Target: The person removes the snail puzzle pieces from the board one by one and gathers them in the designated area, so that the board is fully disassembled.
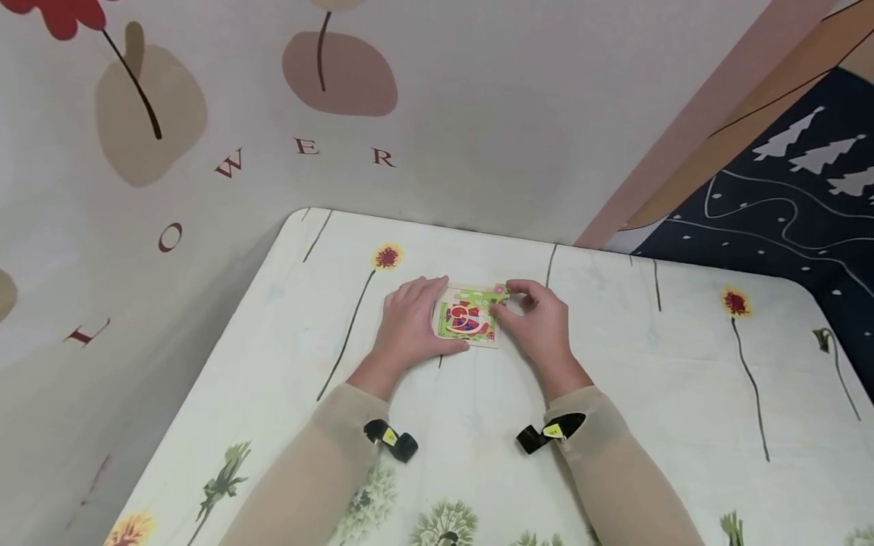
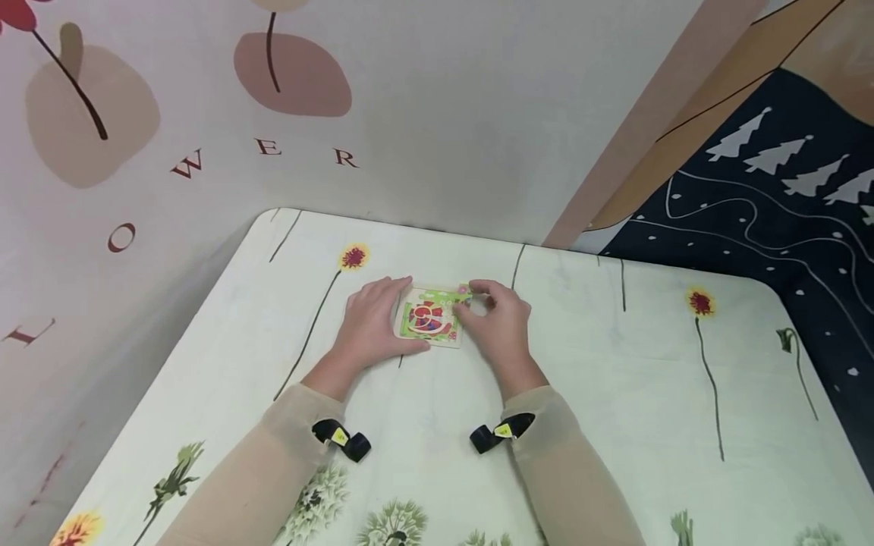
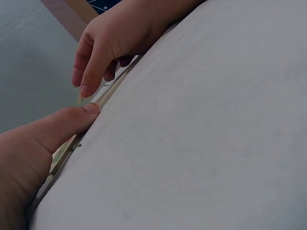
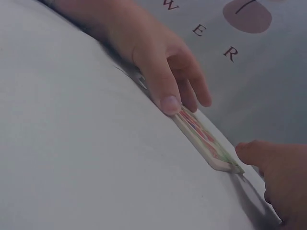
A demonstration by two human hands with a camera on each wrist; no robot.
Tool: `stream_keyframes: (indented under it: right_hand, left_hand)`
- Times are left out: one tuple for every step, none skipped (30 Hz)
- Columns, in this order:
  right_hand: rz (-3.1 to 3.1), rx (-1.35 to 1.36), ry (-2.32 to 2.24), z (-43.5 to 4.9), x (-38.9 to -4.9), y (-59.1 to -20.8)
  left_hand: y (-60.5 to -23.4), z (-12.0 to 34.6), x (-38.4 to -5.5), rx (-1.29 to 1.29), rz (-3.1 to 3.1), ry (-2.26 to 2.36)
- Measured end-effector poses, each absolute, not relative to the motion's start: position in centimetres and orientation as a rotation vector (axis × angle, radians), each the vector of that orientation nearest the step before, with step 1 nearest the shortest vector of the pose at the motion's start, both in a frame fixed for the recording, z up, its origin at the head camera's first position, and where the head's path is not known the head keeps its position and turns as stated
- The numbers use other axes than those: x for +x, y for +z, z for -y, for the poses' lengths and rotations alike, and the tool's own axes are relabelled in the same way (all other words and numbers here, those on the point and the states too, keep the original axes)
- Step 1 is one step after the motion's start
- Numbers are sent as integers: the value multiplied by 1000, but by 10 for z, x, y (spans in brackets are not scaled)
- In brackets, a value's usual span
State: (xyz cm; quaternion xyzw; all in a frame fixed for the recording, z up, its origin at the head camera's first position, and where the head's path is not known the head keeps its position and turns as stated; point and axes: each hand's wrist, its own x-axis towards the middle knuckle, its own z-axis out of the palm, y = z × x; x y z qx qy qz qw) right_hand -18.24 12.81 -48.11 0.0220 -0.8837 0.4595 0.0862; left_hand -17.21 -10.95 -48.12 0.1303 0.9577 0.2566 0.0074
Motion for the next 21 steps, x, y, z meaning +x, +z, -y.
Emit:
stream_keyframes:
  right_hand:
    - [2635,58,1366,-131,-182,-481]
    - [2637,52,1360,-133,-182,-481]
    - [2640,48,1354,-135,-182,-481]
    - [2650,40,1346,-138,-182,-481]
    - [2661,38,1335,-140,-182,-481]
    - [2669,38,1328,-142,-182,-482]
    - [2676,37,1323,-144,-182,-482]
    - [2683,35,1313,-146,-182,-482]
    - [2687,35,1299,-148,-182,-482]
    - [2698,36,1271,-150,-182,-483]
    - [2704,47,1243,-151,-182,-483]
    - [2711,54,1211,-151,-182,-483]
    - [2723,63,1172,-151,-182,-483]
    - [2738,69,1132,-151,-182,-484]
    - [2748,80,1092,-150,-182,-484]
    - [2759,88,1055,-149,-183,-485]
    - [2766,94,1029,-149,-183,-485]
    - [2771,97,1006,-148,-183,-485]
    - [2775,98,988,-147,-183,-485]
    - [2776,98,975,-147,-183,-486]
    - [2774,100,962,-146,-183,-485]
  left_hand:
    - [-481,110,-172,414,-2998,805]
    - [-481,110,-172,417,-2997,812]
    - [-481,110,-172,417,-2997,816]
    - [-481,110,-172,416,-2996,820]
    - [-481,110,-172,412,-2996,826]
    - [-482,110,-172,407,-2998,832]
    - [-482,110,-171,403,-2998,840]
    - [-482,109,-171,399,-2997,844]
    - [-482,109,-171,399,-2995,849]
    - [-482,108,-171,400,-2993,855]
    - [-482,108,-171,401,-2995,858]
    - [-482,107,-171,403,-2996,860]
    - [-482,107,-171,405,-2995,862]
    - [-482,108,-172,406,-2995,860]
    - [-482,108,-172,406,-2996,863]
    - [-482,108,-172,406,-2997,865]
    - [-482,109,-172,406,-2997,865]
    - [-482,109,-172,406,-2996,866]
    - [-482,109,-172,406,-2995,865]
    - [-483,110,-173,407,-2994,864]
    - [-483,110,-173,409,-2993,863]
